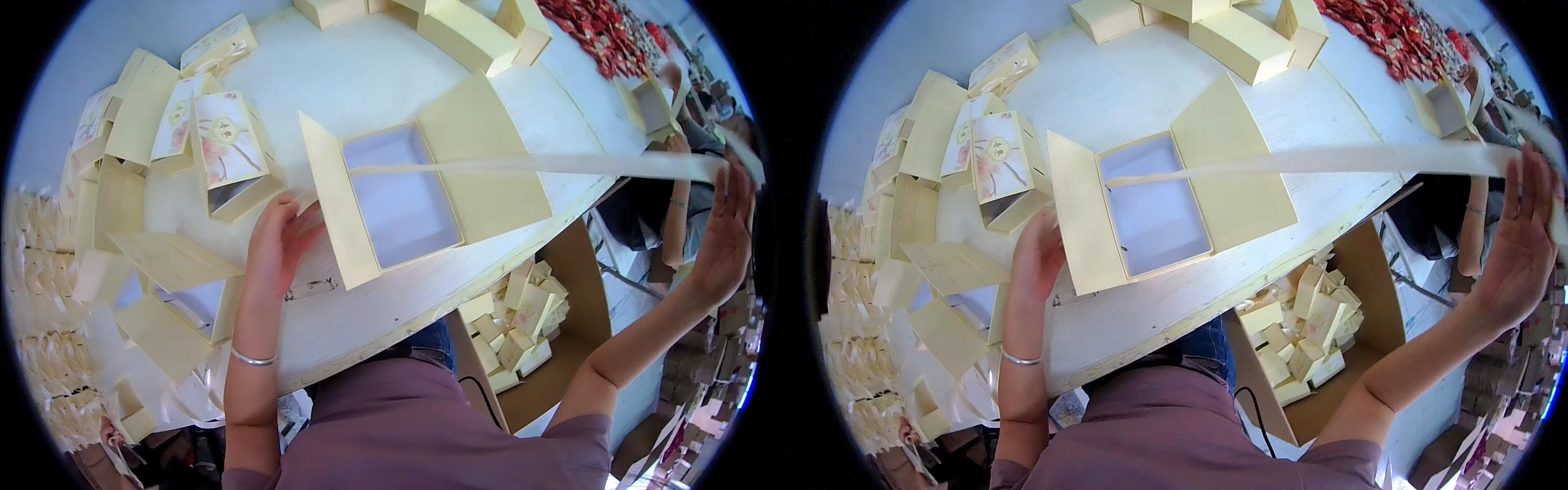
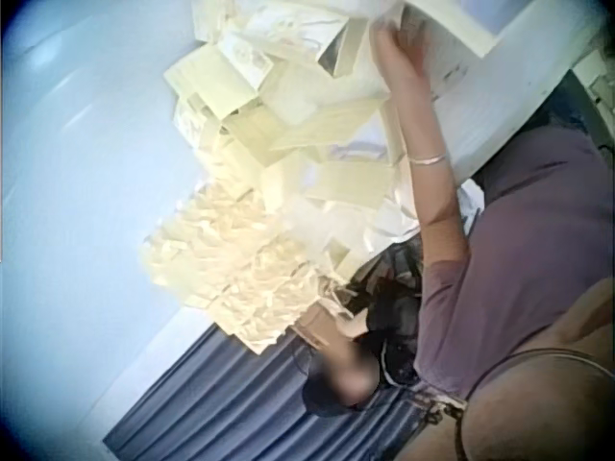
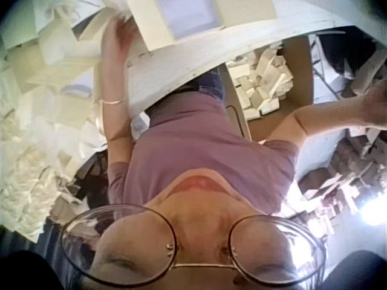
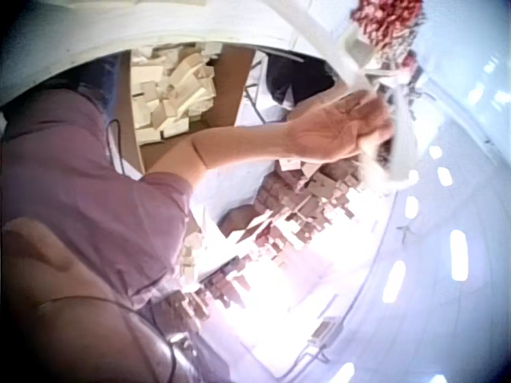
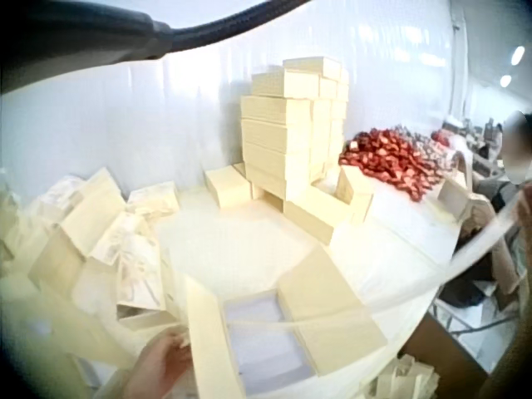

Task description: The person assembles small yellow cardboard boxes by inserting white ribbons into the interior and closing the flaps. The person handles the boxes one at a time, repeatedly opening, inserting, and closing them on a table.

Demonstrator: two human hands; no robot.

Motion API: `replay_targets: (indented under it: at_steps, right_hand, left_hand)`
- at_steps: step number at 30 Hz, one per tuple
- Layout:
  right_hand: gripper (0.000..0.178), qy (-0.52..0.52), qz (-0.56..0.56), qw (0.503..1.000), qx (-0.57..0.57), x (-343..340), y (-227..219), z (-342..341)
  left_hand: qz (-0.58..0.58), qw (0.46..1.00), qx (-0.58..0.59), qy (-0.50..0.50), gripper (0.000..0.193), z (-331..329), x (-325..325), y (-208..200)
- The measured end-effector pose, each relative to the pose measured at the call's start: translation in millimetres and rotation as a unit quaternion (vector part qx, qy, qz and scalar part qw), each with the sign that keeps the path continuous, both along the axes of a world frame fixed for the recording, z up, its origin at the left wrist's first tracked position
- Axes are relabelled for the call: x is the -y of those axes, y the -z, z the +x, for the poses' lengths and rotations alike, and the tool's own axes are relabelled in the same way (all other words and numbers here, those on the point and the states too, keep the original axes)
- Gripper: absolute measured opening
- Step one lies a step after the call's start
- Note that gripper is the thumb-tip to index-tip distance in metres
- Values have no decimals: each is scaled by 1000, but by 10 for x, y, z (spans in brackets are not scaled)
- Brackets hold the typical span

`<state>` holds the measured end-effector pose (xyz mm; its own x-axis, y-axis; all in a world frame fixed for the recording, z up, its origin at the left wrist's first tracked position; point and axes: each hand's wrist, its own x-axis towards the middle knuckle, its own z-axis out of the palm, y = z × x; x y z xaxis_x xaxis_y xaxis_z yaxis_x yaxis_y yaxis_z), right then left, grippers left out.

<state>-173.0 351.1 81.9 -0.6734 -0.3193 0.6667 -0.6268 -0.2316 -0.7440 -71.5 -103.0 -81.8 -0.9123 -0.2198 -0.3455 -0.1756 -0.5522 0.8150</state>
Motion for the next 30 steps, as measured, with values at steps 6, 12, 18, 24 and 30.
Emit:
replay_targets:
  at_steps: [6,12,18,24,30]
  right_hand:
    - [44,318,438,827,-149,619,-167,150]
    - [19,9,278,960,27,1957,-112,162]
    - [18,-51,456,888,9,2492,248,86]
    - [35,-28,479,877,5,2542,124,96]
    - [38,-94,465,874,101,2495,-14,135]
  left_hand:
    - [-46,983,-104,-143,12,74,-133,-294]
    - [-77,926,-336,-157,17,367,-106,-738]
    - [-552,795,-253,0,73,381,-493,-1074]
    - [-637,748,-186,-9,67,184,-662,-952]
    - [-655,741,-138,-64,44,-69,-526,-925]
